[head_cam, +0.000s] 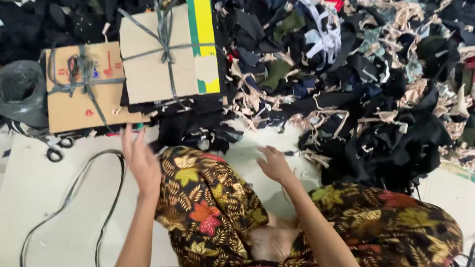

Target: Sorting through a pile of fabric scraps to select and stack specific pieces on cardboard

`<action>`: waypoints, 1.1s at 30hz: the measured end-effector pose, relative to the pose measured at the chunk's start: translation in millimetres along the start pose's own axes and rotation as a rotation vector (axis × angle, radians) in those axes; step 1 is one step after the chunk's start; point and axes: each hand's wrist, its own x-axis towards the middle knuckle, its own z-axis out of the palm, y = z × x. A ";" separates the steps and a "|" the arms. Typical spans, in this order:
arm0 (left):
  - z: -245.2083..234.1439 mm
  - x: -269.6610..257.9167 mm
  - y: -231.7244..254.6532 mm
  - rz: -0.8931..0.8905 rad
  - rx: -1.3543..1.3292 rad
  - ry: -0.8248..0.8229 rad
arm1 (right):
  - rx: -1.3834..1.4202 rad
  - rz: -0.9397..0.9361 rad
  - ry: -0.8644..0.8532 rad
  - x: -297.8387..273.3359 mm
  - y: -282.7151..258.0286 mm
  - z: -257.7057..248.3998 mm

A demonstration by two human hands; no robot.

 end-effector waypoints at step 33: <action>-65.0 -5.5 -27.9 -0.599 0.129 -0.771 | -0.376 0.091 -0.099 -57.3 -5.7 7.5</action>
